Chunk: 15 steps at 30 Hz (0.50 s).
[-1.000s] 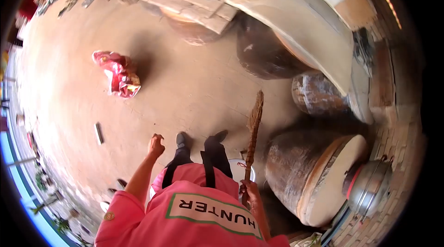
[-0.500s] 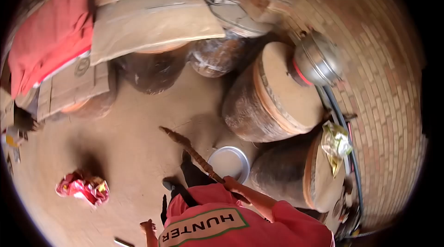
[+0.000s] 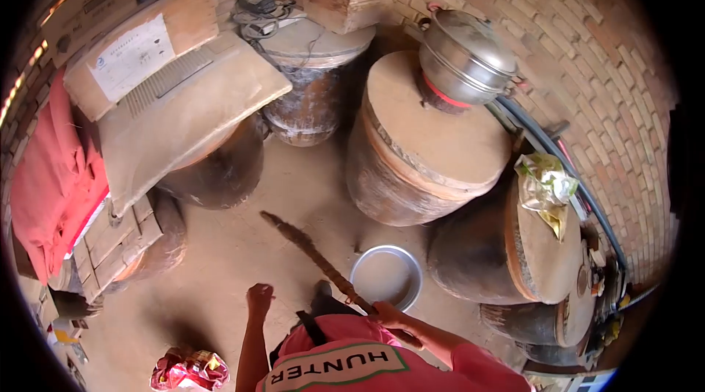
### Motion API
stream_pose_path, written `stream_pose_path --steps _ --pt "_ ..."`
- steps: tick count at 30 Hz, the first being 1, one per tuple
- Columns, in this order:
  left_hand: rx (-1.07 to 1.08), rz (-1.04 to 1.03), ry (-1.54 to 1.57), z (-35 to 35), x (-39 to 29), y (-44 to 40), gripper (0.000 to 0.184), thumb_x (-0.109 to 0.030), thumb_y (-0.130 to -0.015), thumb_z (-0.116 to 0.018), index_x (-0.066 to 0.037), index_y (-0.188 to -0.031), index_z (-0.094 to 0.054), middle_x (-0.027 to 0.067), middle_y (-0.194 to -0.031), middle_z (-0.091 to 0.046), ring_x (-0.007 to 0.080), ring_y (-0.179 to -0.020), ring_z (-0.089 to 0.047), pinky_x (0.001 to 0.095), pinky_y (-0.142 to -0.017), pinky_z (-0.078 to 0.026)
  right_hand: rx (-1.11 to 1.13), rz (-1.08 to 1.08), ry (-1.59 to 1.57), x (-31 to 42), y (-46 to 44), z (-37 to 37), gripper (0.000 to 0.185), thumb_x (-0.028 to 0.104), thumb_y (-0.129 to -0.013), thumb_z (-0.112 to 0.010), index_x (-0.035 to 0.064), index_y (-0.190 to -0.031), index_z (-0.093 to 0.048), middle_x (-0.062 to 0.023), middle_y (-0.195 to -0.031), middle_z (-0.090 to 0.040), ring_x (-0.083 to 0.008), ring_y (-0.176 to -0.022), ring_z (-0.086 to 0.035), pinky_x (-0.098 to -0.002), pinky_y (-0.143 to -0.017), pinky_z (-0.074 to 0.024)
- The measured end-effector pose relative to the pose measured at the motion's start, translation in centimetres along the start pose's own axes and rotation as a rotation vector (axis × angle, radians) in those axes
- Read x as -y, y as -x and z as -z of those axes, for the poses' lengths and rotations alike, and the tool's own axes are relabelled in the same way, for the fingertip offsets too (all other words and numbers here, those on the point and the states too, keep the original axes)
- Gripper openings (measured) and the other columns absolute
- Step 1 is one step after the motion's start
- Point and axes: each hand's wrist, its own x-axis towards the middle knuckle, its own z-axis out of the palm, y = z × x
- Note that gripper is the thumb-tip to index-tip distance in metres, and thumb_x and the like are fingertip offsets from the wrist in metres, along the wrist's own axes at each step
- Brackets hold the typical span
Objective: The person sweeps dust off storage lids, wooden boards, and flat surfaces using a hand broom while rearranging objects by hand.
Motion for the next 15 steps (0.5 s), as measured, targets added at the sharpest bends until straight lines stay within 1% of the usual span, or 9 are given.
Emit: stream_pose_path --steps 2,3,5,6,8,9,12,14,15 --pt "0.063 -0.068 -0.112 -2.2 -3.2 -1.7 0.017 -0.012 -0.084 -0.066 0.004 -0.085 -0.068 0.0125 -0.075 -0.069 0.0195 -0.062 -0.069 0.0303 -0.054 -0.055 -0.048 -0.049 -0.011 -0.7 -0.8 0.3 0.048 0.042 -0.079 -0.069 -0.0055 -0.087 -0.062 -0.0204 -0.07 -0.062 -0.0284 -0.068 -0.062 -0.0433 -0.063 -0.0464" --pt "0.104 -0.038 -0.075 -3.3 -4.6 -2.3 0.017 -0.014 -0.084 -0.066 0.004 -0.084 -0.068 0.0112 -0.073 -0.069 0.0183 -0.062 -0.069 0.0308 -0.053 -0.055 -0.083 -0.035 -0.014 -0.7 -1.6 0.8 0.046 0.038 -0.079 -0.069 -0.0066 -0.084 -0.062 -0.02 -0.068 -0.062 -0.0283 -0.066 -0.062 -0.0426 -0.062 -0.0466" --pt "0.161 -0.079 -0.096 -5.5 -6.5 -3.5 0.018 -0.015 -0.085 -0.066 0.002 -0.083 -0.067 0.0104 -0.071 -0.067 0.0183 -0.059 -0.067 0.0308 -0.053 -0.053 -0.134 -0.018 -0.012 -0.6 -2.2 2.2 0.04 0.031 -0.079 -0.071 -0.0088 -0.08 -0.063 -0.0192 -0.065 -0.062 -0.0281 -0.06 -0.062 -0.0413 -0.059 -0.047" --pt "0.189 -0.077 -0.177 -6.4 -6.9 -4.1 0.019 -0.015 -0.086 -0.066 0.004 -0.084 -0.067 0.0114 -0.073 -0.068 0.0182 -0.063 -0.069 0.0299 -0.057 -0.054 -0.082 -0.115 -0.158 0.0 -2.5 2.9 0.038 0.029 -0.08 -0.071 -0.0082 -0.078 -0.063 -0.0169 -0.062 -0.061 -0.0257 -0.057 -0.061 -0.0398 -0.055 -0.0467" --pt "0.274 -0.157 -0.268 -7.6 -8.3 -5.2 0.02 -0.016 -0.086 -0.067 0.005 -0.087 -0.066 0.0126 -0.073 -0.068 0.0182 -0.065 -0.068 0.031 -0.059 -0.054 0.012 -0.324 -0.446 1.9 -3.5 4.6 0.035 0.026 -0.084 -0.071 -0.007 -0.074 -0.063 -0.0124 -0.057 -0.059 -0.0208 -0.051 -0.059 -0.0369 -0.048 -0.0461" --pt "0.289 -0.183 -0.267 -8.2 -8.8 -5.7 0.02 -0.016 -0.086 -0.066 0.005 -0.088 -0.066 0.0129 -0.074 -0.068 0.0185 -0.065 -0.068 0.0314 -0.059 -0.054 -0.011 -0.301 -0.499 1.8 -4.2 4.7 0.028 0.018 -0.085 -0.07 -0.0063 -0.071 -0.063 -0.0095 -0.058 -0.059 -0.0168 -0.046 -0.056 -0.0317 -0.044 -0.0442" --pt "0.325 -0.253 -0.294 -8.8 -10.5 -8.0 0.021 -0.016 -0.085 -0.065 0.004 -0.091 -0.065 0.0141 -0.077 -0.068 0.02 -0.066 -0.068 0.0326 -0.061 -0.054 -0.023 -0.314 -0.468 2.7 -6.6 6.0 0.029 0.019 -0.084 -0.07 -0.0051 -0.069 -0.063 -0.0097 -0.056 -0.059 -0.0177 -0.045 -0.056 -0.0325 -0.044 -0.0444" --pt "0.361 -0.295 -0.346 -8.3 -13.1 -10.0 0.022 -0.016 -0.084 -0.065 0.004 -0.092 -0.065 0.0151 -0.079 -0.067 0.0219 -0.065 -0.068 0.0338 -0.062 -0.054 0.024 -0.314 -0.415 4.0 -8.4 7.4 0.029 0.019 -0.082 -0.07 -0.0042 -0.066 -0.063 -0.009 -0.054 -0.058 -0.0175 -0.045 -0.055 -0.0331 -0.044 -0.0438" --pt "0.353 -0.343 -0.398 -8.3 -12.7 -11.4 0.022 -0.016 -0.083 -0.066 0.004 -0.091 -0.065 0.0158 -0.08 -0.066 0.0253 -0.067 -0.067 0.0358 -0.063 -0.053 0.032 -0.328 -0.401 4.5 -8.9 8.0 0.029 0.019 -0.081 -0.07 -0.0037 -0.065 -0.063 -0.0087 -0.053 -0.057 -0.0174 -0.045 -0.055 -0.0334 -0.045 -0.0435"
